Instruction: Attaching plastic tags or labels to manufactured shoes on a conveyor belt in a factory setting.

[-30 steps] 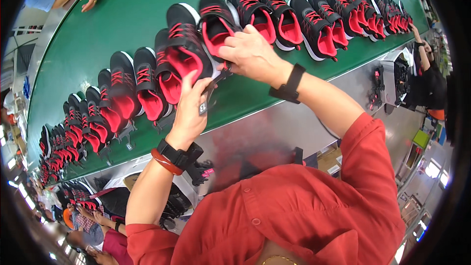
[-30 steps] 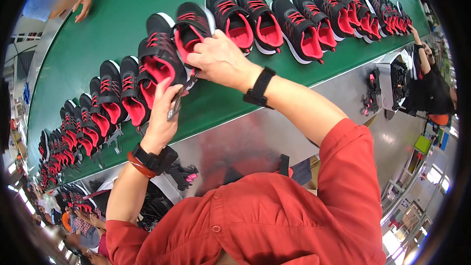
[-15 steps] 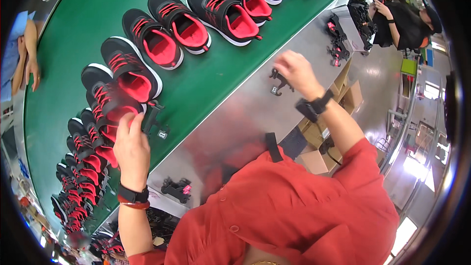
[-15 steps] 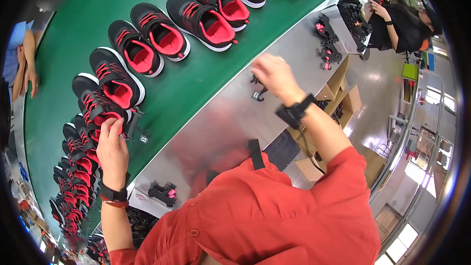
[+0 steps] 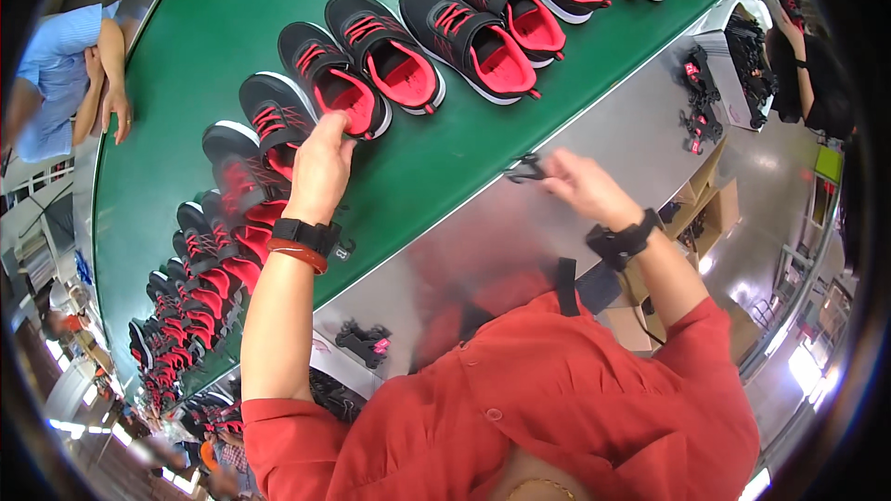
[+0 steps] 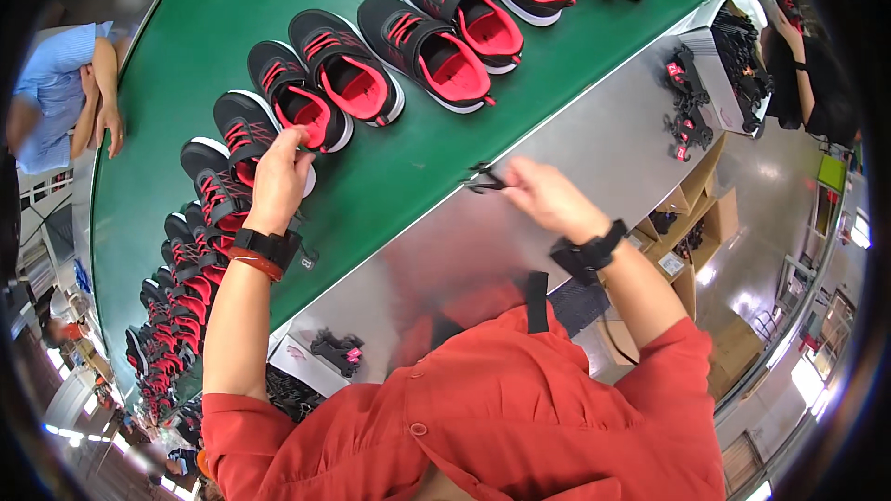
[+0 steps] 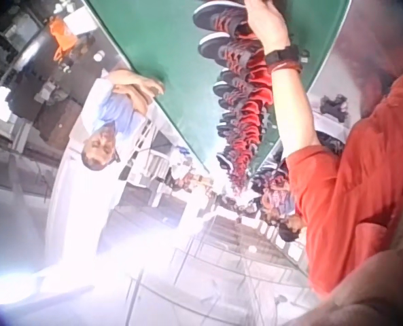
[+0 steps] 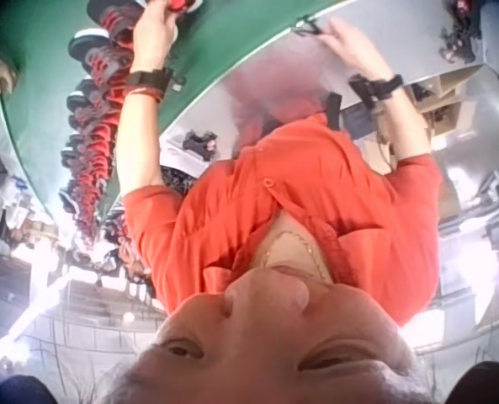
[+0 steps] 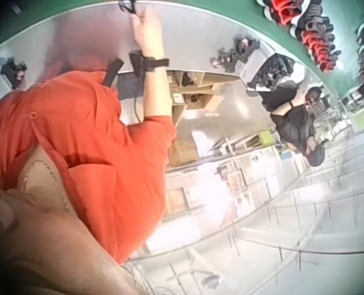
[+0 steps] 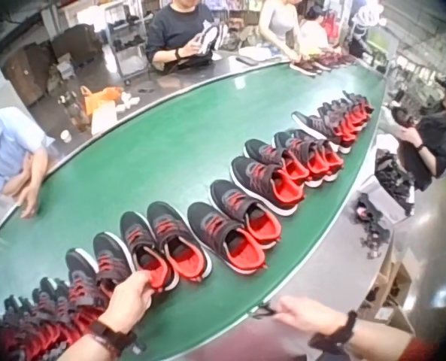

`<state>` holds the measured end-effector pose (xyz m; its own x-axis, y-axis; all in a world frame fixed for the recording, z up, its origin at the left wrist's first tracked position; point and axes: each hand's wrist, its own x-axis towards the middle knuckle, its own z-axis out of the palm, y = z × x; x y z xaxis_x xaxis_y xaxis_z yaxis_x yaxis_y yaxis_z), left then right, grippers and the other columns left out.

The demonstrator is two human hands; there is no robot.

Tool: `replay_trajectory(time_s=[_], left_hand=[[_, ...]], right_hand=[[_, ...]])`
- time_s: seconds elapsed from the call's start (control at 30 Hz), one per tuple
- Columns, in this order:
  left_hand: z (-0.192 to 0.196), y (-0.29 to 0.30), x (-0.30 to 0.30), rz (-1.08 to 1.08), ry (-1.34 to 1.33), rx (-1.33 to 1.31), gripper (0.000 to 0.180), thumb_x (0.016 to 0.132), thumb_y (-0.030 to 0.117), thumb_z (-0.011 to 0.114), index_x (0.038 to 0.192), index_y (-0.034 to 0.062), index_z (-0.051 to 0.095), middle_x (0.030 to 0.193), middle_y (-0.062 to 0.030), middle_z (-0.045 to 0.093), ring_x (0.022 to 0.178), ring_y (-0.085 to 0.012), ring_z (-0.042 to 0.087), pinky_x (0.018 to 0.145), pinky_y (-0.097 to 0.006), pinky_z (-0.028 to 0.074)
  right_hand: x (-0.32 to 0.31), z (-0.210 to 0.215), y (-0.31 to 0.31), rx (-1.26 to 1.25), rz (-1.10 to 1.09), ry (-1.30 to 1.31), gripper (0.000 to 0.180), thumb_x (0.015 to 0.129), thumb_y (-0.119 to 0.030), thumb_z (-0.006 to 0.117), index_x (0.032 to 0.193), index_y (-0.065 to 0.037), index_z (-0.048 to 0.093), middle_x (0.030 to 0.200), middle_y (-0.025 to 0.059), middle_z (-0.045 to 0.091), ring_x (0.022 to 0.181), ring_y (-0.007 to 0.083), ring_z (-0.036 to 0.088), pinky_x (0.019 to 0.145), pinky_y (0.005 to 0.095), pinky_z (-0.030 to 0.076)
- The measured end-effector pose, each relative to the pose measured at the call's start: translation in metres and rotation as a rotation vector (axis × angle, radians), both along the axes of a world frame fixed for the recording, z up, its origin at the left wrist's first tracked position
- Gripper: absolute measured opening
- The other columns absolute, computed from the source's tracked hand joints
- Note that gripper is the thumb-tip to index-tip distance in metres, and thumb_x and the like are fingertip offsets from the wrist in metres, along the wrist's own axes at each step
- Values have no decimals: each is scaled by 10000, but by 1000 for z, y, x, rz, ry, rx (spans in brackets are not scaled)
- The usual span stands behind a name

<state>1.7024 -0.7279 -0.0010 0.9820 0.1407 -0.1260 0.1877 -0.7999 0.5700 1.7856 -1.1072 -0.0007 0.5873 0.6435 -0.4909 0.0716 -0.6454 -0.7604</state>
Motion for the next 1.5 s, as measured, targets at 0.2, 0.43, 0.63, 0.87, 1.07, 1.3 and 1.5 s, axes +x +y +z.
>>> replay_trajectory(time_s=[0.2, 0.43, 0.63, 0.87, 1.07, 1.3, 1.5], left_hand=[[-6, -3, 2, 69, 9, -76, 249, 795, -32, 669, 1019, -3, 564, 1068, -140, 671, 900, -288, 681, 788, -343, 535], [-4, 0, 2, 68, -18, -110, 217, 797, -24, 672, 990, -2, 576, 1037, -149, 679, 930, -334, 670, 778, -361, 544], [-2, -2, -4, -54, 40, 14, 444, 790, -46, 636, 1206, 75, 537, 1305, -157, 545, 976, -368, 646, 767, -391, 551], [2, -11, -11, -222, 92, 132, 619, 801, 117, 689, 1378, 232, 498, 1246, -205, 551, 806, -348, 682, 660, -417, 564], [18, -21, -5, -159, 267, 89, 467, 826, -3, 488, 1275, 111, 546, 1033, -255, 573, 732, -409, 643, 651, -488, 525], [15, -15, -14, -47, 351, -60, 317, 822, -18, 454, 1108, -26, 589, 984, -281, 582, 867, -445, 617, 771, -508, 498], [10, -14, -26, 1, 352, -86, 313, 819, -23, 459, 1096, -33, 604, 973, -283, 591, 890, -443, 616, 770, -510, 498]], right_hand=[[-27, -4, 141, 392, -396, 654, 182, 981, -84, 464, 1139, -15, 405, 833, 86, 638, 671, 150, 657, 556, 264, 524], [-63, -18, 183, 369, -380, 716, 268, 1005, -122, 435, 1229, 24, 444, 813, 90, 627, 643, 139, 650, 555, 257, 533], [-19, -15, 191, 262, -170, 723, 356, 1011, -348, 493, 897, -39, 626, 544, -6, 542, 386, 68, 492, 383, 220, 388], [49, -6, 175, 398, 245, -431, 231, 974, -174, 518, 1095, -22, 643, 934, 135, 682, 790, 249, 680, 657, 324, 547], [80, -12, 173, 86, 731, -793, 127, 784, -58, 597, 910, -42, 600, 1023, 129, 623, 861, 309, 630, 708, 400, 535], [76, 2, 191, 177, 868, -905, 253, 681, -225, 761, 828, -120, 583, 828, 32, 571, 872, 220, 574, 759, 360, 428], [63, 5, 210, 124, 1001, -990, 154, 658, -238, 760, 761, -160, 675, 727, 1, 595, 778, 170, 579, 763, 321, 404]])
